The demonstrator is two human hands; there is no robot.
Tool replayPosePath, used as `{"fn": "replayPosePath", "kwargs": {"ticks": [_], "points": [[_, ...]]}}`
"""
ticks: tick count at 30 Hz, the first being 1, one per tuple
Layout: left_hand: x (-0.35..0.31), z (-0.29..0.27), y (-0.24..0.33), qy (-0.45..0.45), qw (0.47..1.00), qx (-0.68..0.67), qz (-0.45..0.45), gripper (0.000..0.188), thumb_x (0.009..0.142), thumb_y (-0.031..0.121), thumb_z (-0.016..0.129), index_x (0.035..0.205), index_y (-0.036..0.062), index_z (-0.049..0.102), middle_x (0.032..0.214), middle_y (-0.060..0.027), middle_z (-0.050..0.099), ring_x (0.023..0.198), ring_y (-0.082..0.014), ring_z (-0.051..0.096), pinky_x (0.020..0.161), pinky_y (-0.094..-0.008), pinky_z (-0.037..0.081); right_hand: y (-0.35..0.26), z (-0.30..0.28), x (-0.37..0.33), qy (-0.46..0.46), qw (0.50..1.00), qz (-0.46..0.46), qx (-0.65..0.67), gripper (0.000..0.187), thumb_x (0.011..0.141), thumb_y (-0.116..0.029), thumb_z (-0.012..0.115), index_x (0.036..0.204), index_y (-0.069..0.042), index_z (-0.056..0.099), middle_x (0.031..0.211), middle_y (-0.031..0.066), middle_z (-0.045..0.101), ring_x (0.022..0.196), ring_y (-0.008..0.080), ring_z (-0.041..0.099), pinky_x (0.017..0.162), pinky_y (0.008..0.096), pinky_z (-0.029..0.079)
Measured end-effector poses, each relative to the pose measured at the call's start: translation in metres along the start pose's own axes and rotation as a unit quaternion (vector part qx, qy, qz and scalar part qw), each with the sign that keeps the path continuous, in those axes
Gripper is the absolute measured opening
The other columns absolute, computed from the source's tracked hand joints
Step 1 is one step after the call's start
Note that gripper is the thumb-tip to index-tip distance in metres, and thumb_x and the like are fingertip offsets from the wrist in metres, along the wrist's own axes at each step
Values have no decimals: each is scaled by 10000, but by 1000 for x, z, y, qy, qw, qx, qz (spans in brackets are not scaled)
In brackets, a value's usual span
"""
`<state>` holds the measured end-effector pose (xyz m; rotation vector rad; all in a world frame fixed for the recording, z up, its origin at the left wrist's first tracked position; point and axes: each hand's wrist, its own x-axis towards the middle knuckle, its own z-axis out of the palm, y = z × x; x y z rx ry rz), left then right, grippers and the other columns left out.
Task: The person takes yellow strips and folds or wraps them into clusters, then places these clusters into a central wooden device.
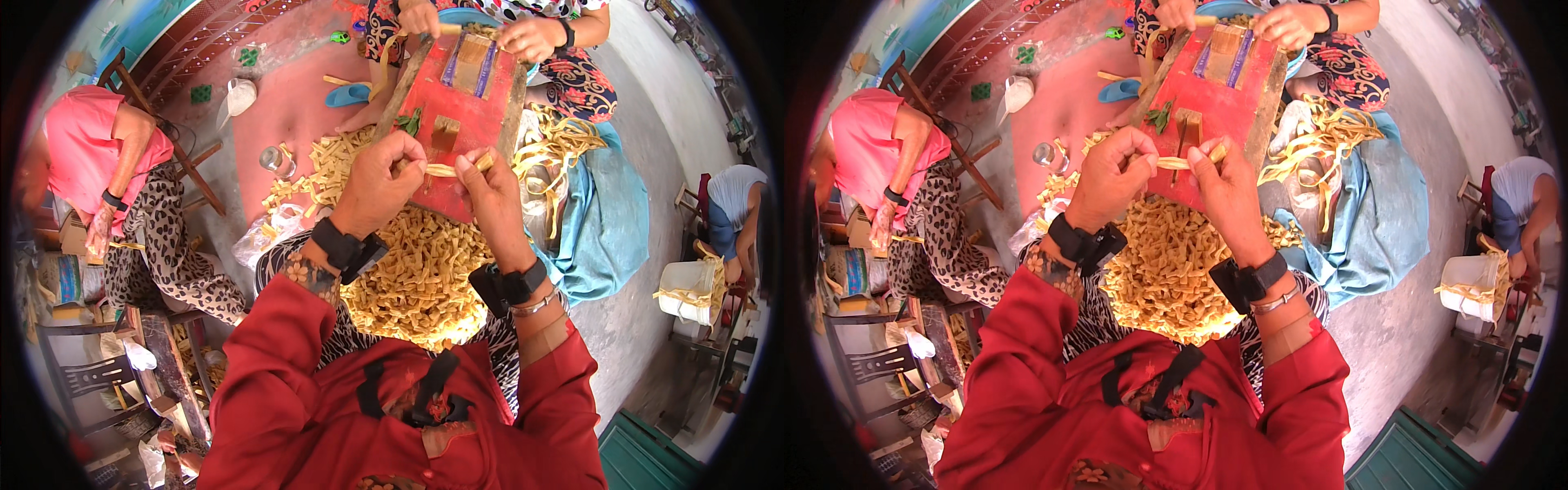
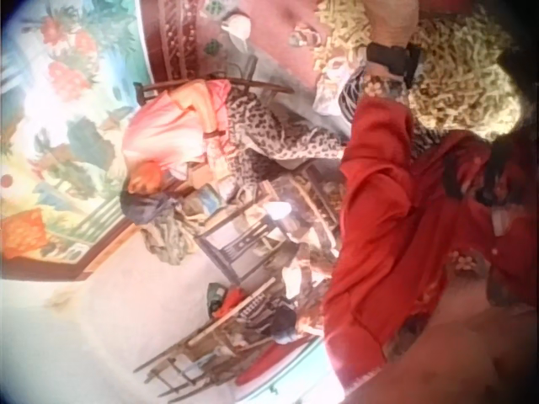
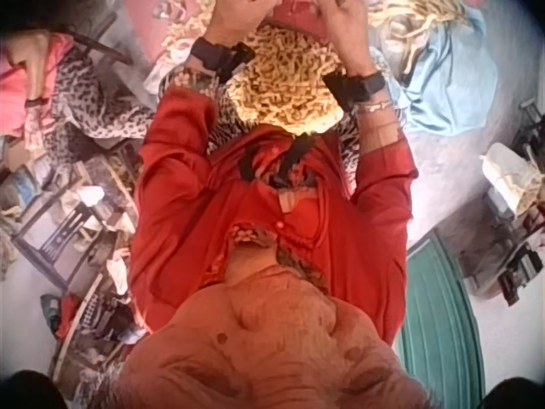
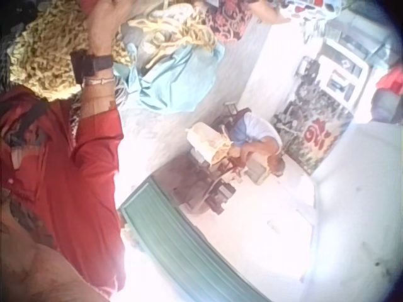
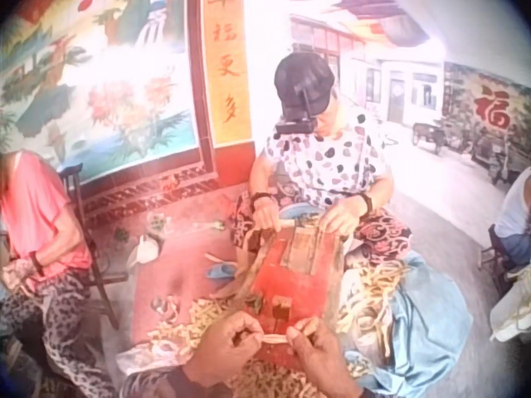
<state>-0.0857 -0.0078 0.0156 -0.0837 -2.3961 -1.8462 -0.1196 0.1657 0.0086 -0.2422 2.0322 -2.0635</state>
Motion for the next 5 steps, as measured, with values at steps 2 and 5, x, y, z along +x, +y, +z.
{"fn": "replayPosePath", "kwargs": {"ticks": [2, 5], "points": [[11, -1, -9, 2, 1000, 10, 2, 22, 852, 47, 548, 841, 45, 528, 654, 31, 516, 550, -15, 480, 473, -177, 371, 10, 1, 14, 7, 1000, -15, -12, 142, 897, -175, 581, 859, -57, 512, 635, -8, 537, 551, 54, 478, 493, 219, 360], [22, 0, -23, 13, 999, 28, 39, 27, 852, 62, 564, 857, 50, 540, 650, 40, 507, 521, -11, 458, 468, -172, 361, 18, 1, 24, 13, 999, -4, -36, 155, 896, -185, 586, 864, -51, 515, 634, 3, 553, 584, 62, 507, 512, 223, 374]]}}
